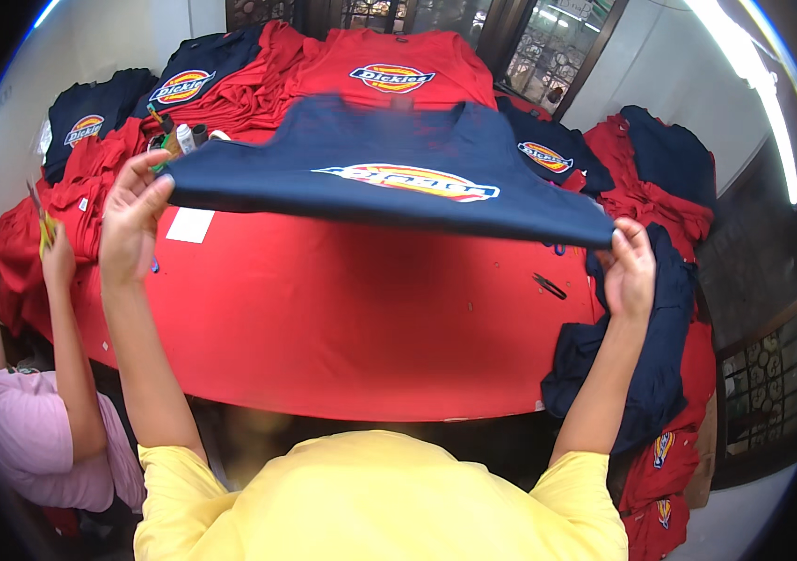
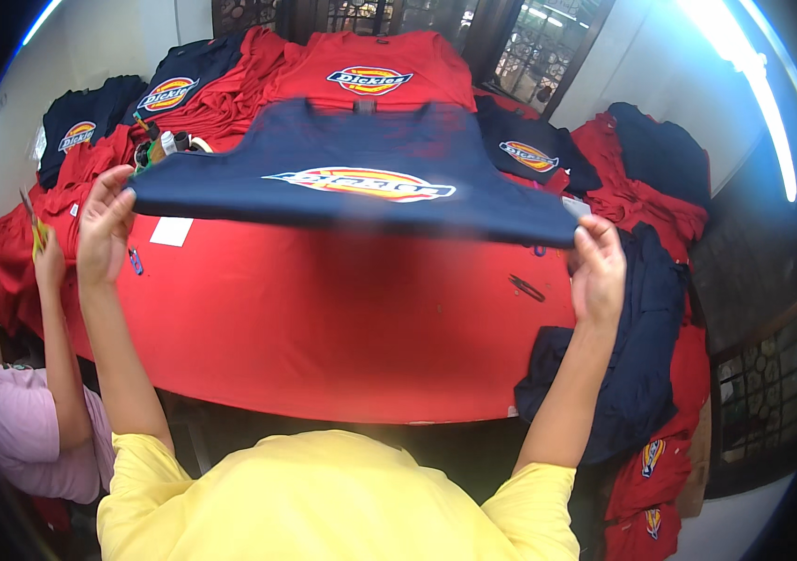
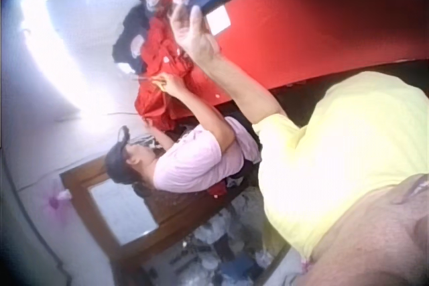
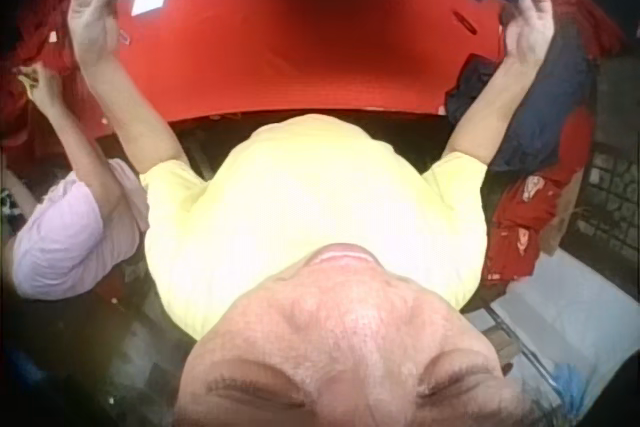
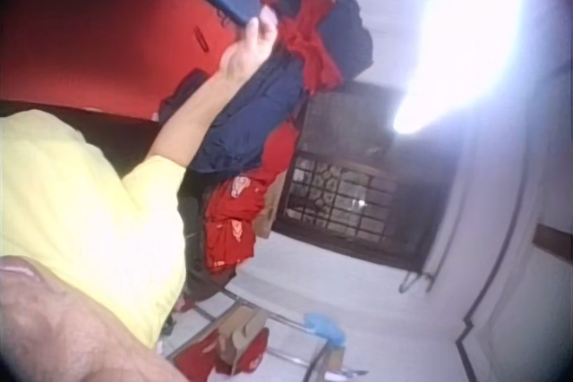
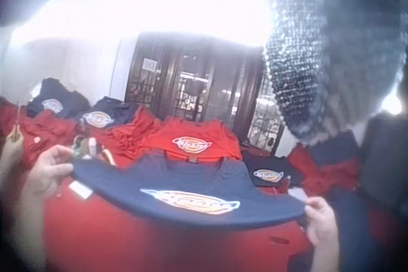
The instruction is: The person picks up a dark blue tank top from a pile, spreads it on a red table, and folds it. The person performs this action multiple times, ensuring each garment is flattened and folded neatly before placing it aside.
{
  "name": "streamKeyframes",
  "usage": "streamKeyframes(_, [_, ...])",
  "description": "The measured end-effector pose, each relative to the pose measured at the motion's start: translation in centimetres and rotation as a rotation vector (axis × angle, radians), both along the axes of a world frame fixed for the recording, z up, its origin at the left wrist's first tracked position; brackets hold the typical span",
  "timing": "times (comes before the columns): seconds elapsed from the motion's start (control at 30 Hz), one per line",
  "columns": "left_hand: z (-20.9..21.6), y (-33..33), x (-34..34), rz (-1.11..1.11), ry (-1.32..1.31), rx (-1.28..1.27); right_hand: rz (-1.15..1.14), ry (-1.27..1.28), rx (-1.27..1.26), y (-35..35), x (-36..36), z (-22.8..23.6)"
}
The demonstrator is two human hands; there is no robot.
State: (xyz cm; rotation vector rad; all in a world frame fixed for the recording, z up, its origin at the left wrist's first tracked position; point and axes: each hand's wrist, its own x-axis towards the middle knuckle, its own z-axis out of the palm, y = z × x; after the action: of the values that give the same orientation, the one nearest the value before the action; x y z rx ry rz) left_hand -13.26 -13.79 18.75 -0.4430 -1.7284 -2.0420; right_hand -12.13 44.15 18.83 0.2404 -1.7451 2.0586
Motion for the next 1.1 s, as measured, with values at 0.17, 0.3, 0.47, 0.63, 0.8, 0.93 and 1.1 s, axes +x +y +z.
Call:
streamKeyframes(0.17, [-8.6, -0.6, 5.5, 0.122, -0.355, -0.313, -0.244, -0.307, 0.391, 0.2, 4.9, -11.6])
streamKeyframes(0.3, [-16.5, -0.8, 11.8, -0.152, -0.841, -0.531, -0.16, -0.752, 0.821, 1.8, 12.7, -22.2])
streamKeyframes(0.47, [-20.0, 3.7, 14.9, 0.356, -0.835, -0.776, -0.324, -0.863, 0.84, -2.4, 13.7, -20.5])
streamKeyframes(0.63, [-18.5, 2.6, 16.5, 0.354, -0.863, -0.641, -0.456, -0.722, 0.891, 0.2, 15.5, -21.2])
streamKeyframes(0.8, [-16.6, 2.8, 18.1, 0.269, -0.908, -1.15, -0.087, -1.096, 1.34, -1.0, 15.1, -18.4])
streamKeyframes(0.93, [-15.6, 4.5, 14.9, 0.493, -0.567, -1.326, -0.273, -0.766, 1.307, -3.2, 10.1, -15.0])
streamKeyframes(1.1, [-17.4, 9.5, -0.8, 0.443, -0.027, -1.083, -0.324, -0.041, 1.32, -4.7, -4.6, -19.1])
